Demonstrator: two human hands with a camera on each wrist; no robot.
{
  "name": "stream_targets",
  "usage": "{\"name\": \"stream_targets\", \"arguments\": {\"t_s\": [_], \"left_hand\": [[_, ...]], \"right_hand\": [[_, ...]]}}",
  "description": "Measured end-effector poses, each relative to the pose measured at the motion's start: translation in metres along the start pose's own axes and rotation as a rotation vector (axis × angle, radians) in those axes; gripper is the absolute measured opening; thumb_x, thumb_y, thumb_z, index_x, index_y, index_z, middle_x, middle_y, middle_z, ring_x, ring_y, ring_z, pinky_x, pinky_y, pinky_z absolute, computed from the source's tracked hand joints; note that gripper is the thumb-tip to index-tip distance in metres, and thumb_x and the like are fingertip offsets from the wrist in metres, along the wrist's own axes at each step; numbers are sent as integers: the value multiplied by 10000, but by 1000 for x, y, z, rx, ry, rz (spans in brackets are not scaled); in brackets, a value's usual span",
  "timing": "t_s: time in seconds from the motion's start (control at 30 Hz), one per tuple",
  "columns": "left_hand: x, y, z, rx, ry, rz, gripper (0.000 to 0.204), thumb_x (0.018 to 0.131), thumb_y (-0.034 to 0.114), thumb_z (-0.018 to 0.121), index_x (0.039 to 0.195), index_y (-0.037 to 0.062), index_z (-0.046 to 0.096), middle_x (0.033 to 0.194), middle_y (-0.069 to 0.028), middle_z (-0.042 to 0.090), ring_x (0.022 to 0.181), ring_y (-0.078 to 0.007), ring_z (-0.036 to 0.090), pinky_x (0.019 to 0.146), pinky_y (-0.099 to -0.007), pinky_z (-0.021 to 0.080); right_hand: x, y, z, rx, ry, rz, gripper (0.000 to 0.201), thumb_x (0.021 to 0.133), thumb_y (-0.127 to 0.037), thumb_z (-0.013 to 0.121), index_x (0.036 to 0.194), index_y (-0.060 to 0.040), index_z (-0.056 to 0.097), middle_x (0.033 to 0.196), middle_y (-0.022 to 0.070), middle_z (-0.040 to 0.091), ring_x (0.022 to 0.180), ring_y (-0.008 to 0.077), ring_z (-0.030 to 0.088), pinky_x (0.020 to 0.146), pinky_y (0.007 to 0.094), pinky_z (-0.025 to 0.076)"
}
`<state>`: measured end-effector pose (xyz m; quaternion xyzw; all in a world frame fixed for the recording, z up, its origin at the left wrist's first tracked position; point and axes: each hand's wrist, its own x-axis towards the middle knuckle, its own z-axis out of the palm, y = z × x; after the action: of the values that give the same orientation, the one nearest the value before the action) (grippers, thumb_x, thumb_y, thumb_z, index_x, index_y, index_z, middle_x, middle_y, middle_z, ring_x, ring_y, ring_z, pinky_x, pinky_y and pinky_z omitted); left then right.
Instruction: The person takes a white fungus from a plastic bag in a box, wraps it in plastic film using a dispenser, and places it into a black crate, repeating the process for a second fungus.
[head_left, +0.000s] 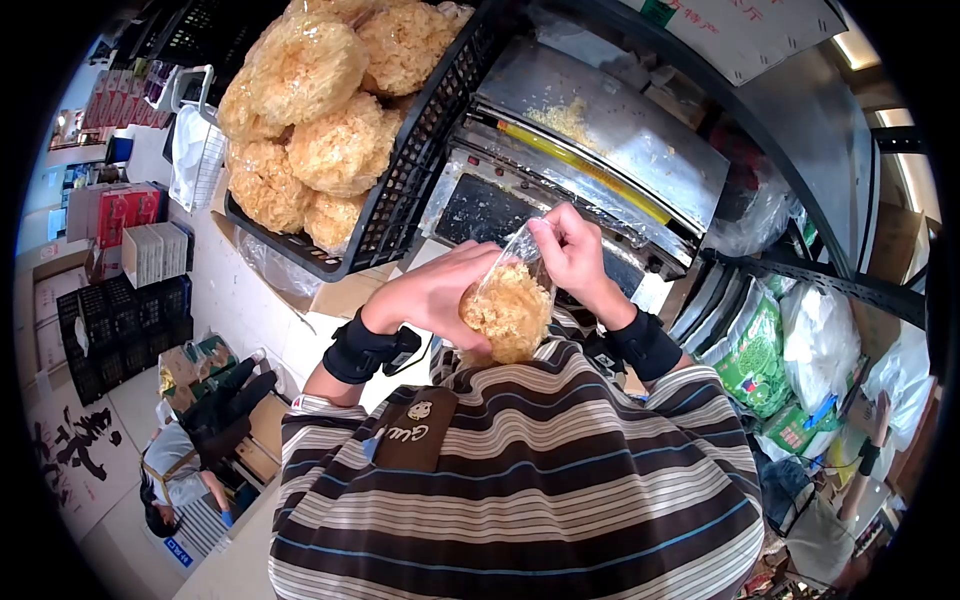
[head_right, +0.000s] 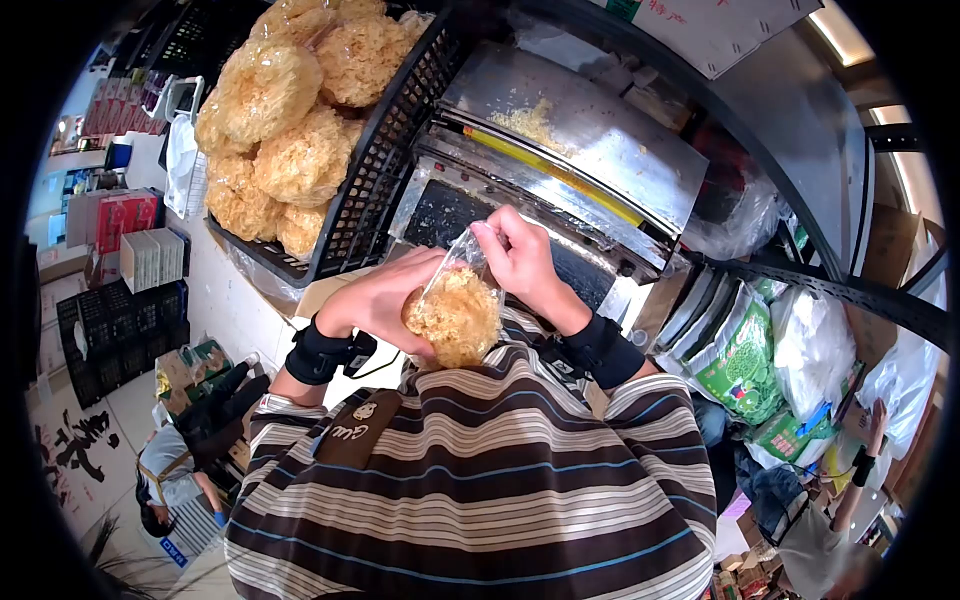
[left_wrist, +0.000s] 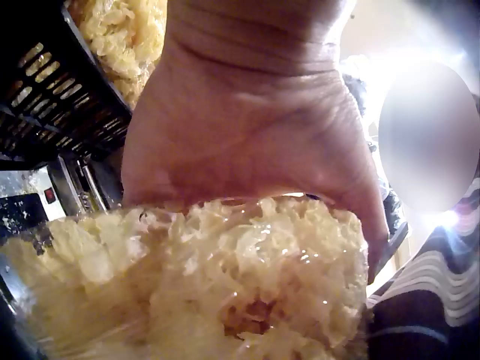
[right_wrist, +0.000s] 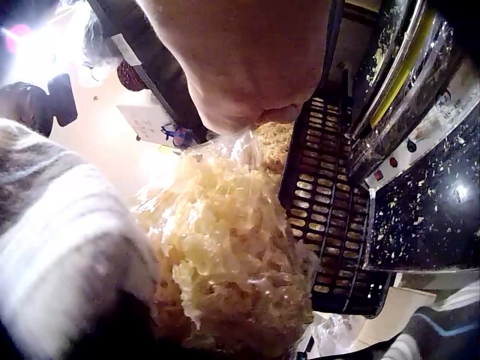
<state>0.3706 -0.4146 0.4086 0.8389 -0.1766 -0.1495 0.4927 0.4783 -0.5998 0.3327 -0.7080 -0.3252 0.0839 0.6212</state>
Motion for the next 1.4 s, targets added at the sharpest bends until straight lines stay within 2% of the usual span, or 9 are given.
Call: {"name": "stream_targets", "arguments": {"t_s": [0.4,0.47,0.63,0.77,0.83,0.9,1.1,1.3,1.4], "left_hand": [[2,-4,12,-24,-70,-175,970,565,370,840,1346,7,393,1221,-177,491,1161,-328,465,1008,-387,351],[-3,-5,17,-119,35,-192,985,584,380,833,1356,12,344,1232,-212,480,1169,-353,458,1015,-403,362],[-1,0,21,-188,84,-242,1102,578,380,845,1440,39,251,1306,-210,452,1219,-338,446,1034,-403,355],[-2,-1,21,-123,21,-264,1172,572,360,853,1492,56,192,1366,-201,416,1255,-320,431,1046,-398,349],[-2,1,22,-118,18,-242,1175,571,363,853,1490,51,190,1373,-204,412,1261,-320,425,1048,-398,347],[-4,2,25,-107,16,-223,1178,570,366,853,1488,45,189,1380,-207,408,1267,-321,419,1049,-399,344],[-12,4,32,-115,291,-164,1196,565,367,860,1483,19,178,1354,-184,349,1215,-323,424,1048,-413,343],[-10,16,30,-172,166,-183,1168,583,351,860,1492,61,187,1307,-177,347,1193,-336,406,1030,-415,344],[-10,15,27,-90,127,-207,1161,577,343,856,1495,74,197,1283,-178,360,1171,-349,425,1025,-404,351]], "right_hand": [[-18,26,14,-5,-154,197,213,926,-170,619,800,-27,523,558,110,513,476,173,509,470,317,401],[-23,33,19,7,-152,201,213,932,-178,610,811,-28,522,558,113,516,481,174,515,473,316,403],[-27,43,19,129,-142,427,222,950,-204,586,834,-30,512,598,73,562,533,109,519,492,296,410],[-36,57,24,163,-359,334,186,948,-196,594,875,-37,530,709,35,610,648,58,540,548,259,420],[-36,53,25,219,-487,396,161,950,-171,594,892,-33,536,795,17,611,738,48,538,614,243,434],[-39,43,34,746,-479,574,154,964,-162,580,898,-34,525,837,-20,568,763,44,507,667,232,439],[-52,60,39,834,-437,716,209,988,-206,556,1088,-24,583,1041,29,631,941,74,579,813,235,484],[-37,32,33,1203,-748,1040,371,986,-172,535,1303,12,477,1205,118,608,1066,218,634,895,341,560],[-55,56,34,1272,-846,1246,380,1010,-228,480,1305,13,474,1240,151,594,1027,233,659,869,359,581]]}}
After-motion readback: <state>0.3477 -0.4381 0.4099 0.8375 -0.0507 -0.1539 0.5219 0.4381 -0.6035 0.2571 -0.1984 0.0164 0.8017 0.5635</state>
